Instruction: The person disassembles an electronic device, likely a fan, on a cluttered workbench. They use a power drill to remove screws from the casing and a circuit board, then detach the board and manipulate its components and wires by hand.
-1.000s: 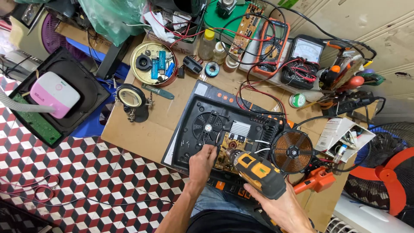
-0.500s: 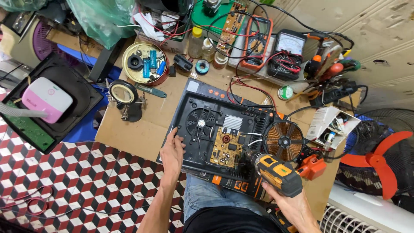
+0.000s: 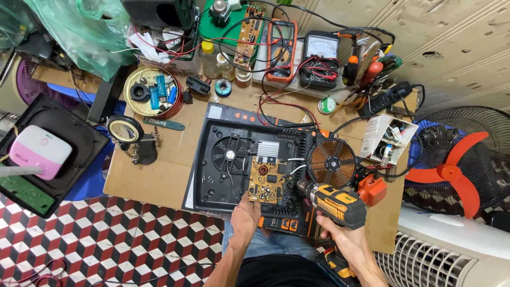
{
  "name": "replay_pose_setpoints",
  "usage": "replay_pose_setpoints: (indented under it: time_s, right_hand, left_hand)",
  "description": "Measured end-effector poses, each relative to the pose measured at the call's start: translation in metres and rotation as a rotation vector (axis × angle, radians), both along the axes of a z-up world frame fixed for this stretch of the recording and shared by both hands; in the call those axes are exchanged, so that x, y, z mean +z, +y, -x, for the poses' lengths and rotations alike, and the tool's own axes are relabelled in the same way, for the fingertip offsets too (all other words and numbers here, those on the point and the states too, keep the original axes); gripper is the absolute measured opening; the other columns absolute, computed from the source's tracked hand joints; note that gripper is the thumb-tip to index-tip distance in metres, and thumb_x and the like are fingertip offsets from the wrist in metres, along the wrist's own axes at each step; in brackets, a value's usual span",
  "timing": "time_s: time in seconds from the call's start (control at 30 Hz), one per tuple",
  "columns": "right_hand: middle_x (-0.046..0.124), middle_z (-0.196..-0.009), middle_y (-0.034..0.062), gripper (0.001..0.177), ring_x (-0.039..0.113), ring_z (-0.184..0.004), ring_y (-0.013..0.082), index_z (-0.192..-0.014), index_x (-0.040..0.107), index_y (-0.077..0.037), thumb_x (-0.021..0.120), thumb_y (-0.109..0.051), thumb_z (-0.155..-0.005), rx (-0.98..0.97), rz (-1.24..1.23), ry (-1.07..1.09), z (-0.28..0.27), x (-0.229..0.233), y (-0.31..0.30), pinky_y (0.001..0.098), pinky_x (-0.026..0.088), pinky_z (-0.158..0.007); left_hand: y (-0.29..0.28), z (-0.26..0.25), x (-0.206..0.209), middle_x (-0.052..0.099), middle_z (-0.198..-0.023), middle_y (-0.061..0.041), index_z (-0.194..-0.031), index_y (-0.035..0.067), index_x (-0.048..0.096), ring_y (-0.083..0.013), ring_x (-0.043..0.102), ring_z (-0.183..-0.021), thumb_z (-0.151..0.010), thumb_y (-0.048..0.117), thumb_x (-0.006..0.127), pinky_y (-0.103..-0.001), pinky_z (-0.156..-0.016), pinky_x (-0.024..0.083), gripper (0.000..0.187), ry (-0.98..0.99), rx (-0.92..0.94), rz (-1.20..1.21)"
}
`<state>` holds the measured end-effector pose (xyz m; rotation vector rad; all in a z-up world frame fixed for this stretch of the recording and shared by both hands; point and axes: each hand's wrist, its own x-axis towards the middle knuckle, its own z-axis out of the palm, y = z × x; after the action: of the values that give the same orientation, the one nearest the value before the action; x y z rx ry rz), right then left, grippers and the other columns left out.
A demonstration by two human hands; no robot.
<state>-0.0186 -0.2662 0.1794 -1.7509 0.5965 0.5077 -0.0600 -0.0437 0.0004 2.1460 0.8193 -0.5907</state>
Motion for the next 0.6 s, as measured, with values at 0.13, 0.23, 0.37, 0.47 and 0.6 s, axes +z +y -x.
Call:
replay_pose_setpoints:
  time_s: [0.13, 0.23, 0.37, 0.47, 0.6]
  right_hand:
    - [0.076, -0.093, 0.0077, 0.032, 0.061, -0.060, 0.0138, -0.113, 0.073, -0.001, 0.075, 0.001, -0.081, -0.011, 0.002, 0.049, 0.005, -0.003, -0.007, 0.0303, 0.053, -0.053]
    - [0.076, -0.093, 0.0075, 0.032, 0.060, -0.060, 0.0141, -0.114, 0.073, -0.002, 0.075, -0.001, -0.082, -0.004, 0.001, 0.059, 0.006, -0.006, -0.011, 0.0305, 0.052, -0.054]
    - [0.076, -0.094, 0.0071, 0.033, 0.059, -0.061, 0.0147, -0.115, 0.073, -0.003, 0.075, -0.003, -0.083, -0.005, -0.004, 0.073, 0.005, -0.007, -0.014, 0.0304, 0.052, -0.054]
    - [0.076, -0.096, 0.0060, 0.034, 0.061, -0.064, 0.0127, -0.117, 0.073, -0.004, 0.075, -0.003, -0.082, 0.003, -0.032, 0.035, 0.004, -0.005, -0.016, 0.0298, 0.053, -0.055]
    - [0.076, -0.096, 0.0069, 0.035, 0.062, -0.066, 0.0132, -0.117, 0.073, -0.003, 0.075, -0.002, -0.083, -0.007, -0.022, 0.041, 0.005, -0.003, -0.024, 0.0301, 0.053, -0.055]
  left_hand:
    - [-0.001, 0.008, -0.036, 0.079, -0.086, -0.019, -0.136, 0.002, 0.057, -0.0333, 0.074, -0.085, -0.088, 0.035, 0.065, -0.044, -0.078, 0.056, 0.058, -0.157, 0.200, 0.145]
    - [0.001, 0.005, -0.022, 0.077, -0.077, -0.013, -0.129, 0.002, 0.060, -0.0215, 0.068, -0.065, -0.089, 0.030, 0.066, -0.036, -0.060, 0.052, 0.050, -0.174, 0.413, 0.379]
    - [-0.001, 0.007, -0.019, 0.068, -0.071, -0.006, -0.118, -0.002, 0.062, -0.0083, 0.056, -0.051, -0.092, 0.024, 0.069, -0.025, -0.044, 0.045, 0.037, -0.288, 0.599, 0.568]
    - [0.002, 0.008, -0.003, 0.065, -0.071, -0.006, -0.114, -0.004, 0.067, -0.0094, 0.052, -0.055, -0.095, 0.027, 0.070, -0.027, -0.048, 0.041, 0.036, -0.316, 0.592, 0.600]
    - [0.011, 0.001, 0.018, 0.070, -0.073, -0.001, -0.109, 0.000, 0.073, -0.0061, 0.062, -0.065, -0.091, 0.026, 0.072, -0.022, -0.060, 0.050, 0.031, -0.301, 0.503, 0.424]
